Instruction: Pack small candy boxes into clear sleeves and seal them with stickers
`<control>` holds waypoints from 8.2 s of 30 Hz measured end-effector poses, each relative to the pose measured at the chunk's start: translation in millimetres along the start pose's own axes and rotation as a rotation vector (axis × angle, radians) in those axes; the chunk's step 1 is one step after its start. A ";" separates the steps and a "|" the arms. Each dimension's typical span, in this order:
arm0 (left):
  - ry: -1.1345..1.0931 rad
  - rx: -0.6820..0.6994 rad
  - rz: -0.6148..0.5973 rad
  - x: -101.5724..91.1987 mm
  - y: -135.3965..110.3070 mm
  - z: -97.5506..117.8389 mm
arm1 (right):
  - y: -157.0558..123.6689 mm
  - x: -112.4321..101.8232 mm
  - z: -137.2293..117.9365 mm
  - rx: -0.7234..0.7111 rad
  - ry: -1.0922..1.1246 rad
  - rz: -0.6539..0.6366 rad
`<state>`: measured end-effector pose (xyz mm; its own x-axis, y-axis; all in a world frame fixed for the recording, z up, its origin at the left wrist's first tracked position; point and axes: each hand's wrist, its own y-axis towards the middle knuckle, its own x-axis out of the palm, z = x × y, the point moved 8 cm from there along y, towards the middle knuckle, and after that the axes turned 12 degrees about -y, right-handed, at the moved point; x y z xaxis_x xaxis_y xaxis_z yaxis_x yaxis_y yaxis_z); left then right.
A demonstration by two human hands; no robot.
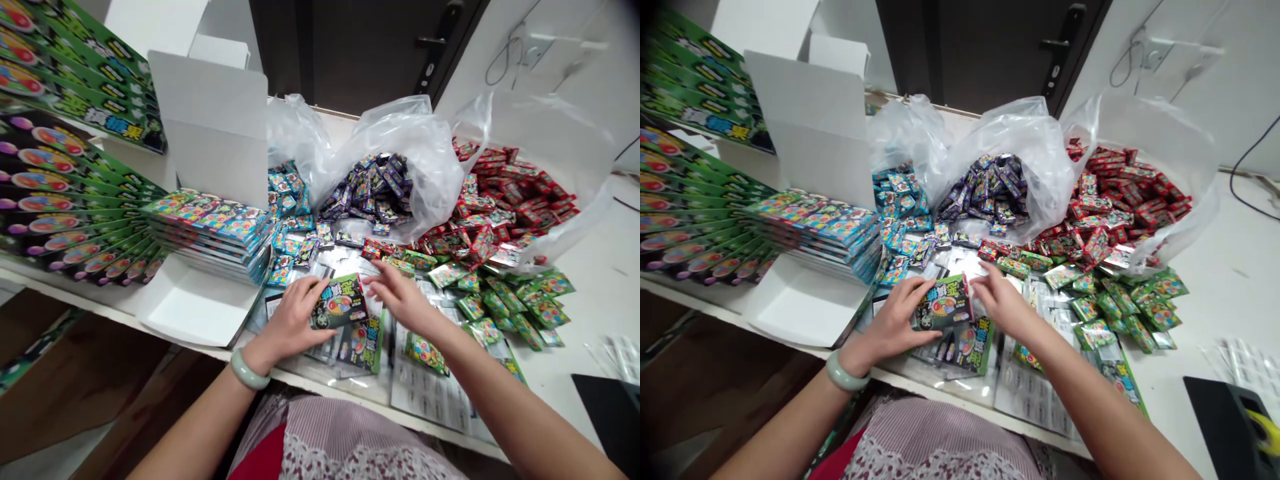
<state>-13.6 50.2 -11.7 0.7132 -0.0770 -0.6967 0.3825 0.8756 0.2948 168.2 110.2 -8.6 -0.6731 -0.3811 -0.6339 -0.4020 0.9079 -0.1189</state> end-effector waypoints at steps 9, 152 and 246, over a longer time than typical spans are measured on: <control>0.025 -0.010 -0.019 6.0 -0.6 -6.5 | -0.6 8.8 13.4 0.058 0.094 -0.011; -0.118 -0.150 0.104 -29.5 -30.9 -5.7 | 53.4 17.9 39.7 -0.294 -0.592 -0.077; -0.987 -0.350 0.046 42.6 -38.1 28.3 | -79.3 6.0 -14.9 -0.160 0.005 0.074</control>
<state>18.9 0.0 -34.1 0.9456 -0.2568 0.1998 0.2636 0.9646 -0.0081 186.8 33.3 8.4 -0.7074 -0.3152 -0.6326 -0.4445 0.8943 0.0515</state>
